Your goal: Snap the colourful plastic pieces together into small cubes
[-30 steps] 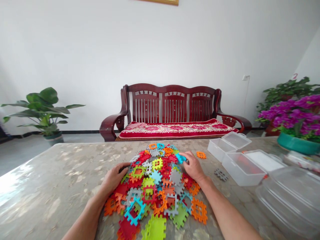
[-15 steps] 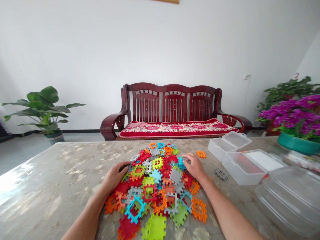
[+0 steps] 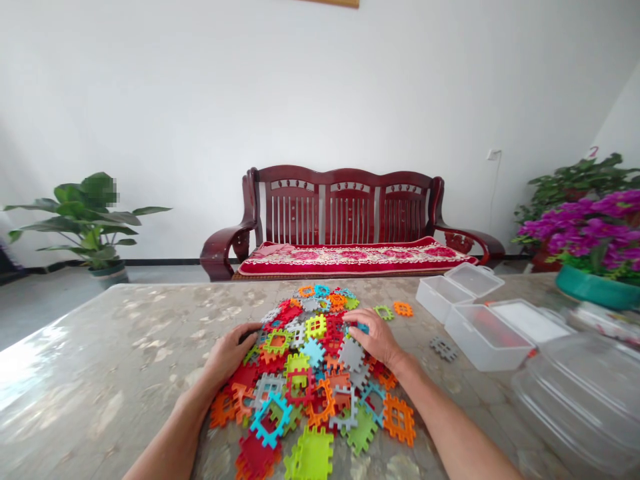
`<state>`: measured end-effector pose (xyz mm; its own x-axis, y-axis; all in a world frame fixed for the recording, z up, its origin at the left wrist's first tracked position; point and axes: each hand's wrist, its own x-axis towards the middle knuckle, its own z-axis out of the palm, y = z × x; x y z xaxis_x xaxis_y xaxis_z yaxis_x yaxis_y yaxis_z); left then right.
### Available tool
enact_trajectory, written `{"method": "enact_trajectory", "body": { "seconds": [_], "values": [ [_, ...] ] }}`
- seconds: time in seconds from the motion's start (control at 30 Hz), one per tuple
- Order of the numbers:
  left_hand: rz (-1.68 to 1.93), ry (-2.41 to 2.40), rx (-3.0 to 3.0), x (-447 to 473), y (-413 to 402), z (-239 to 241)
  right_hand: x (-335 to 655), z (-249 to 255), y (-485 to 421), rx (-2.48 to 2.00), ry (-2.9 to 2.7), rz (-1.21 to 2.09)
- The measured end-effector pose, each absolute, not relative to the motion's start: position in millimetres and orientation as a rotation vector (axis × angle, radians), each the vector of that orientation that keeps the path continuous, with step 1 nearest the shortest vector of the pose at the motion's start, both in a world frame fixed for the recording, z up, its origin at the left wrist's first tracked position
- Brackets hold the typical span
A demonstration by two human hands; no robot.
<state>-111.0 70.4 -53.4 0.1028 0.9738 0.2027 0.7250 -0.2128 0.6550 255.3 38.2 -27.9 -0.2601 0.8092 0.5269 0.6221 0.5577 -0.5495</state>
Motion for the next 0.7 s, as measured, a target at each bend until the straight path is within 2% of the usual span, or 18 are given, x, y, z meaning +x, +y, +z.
{"method": "enact_trajectory", "body": {
  "seconds": [0.5, 0.7],
  "values": [
    [0.866, 1.657, 1.995, -111.0, 69.0, -50.8, 258.0, -29.9, 41.5, -1.217, -1.904, 0.437],
    [0.877, 1.632, 1.999, -112.3, 70.9, -54.2, 256.7, -25.8, 38.8, -1.166, -1.750, 0.763]
  ]
}}
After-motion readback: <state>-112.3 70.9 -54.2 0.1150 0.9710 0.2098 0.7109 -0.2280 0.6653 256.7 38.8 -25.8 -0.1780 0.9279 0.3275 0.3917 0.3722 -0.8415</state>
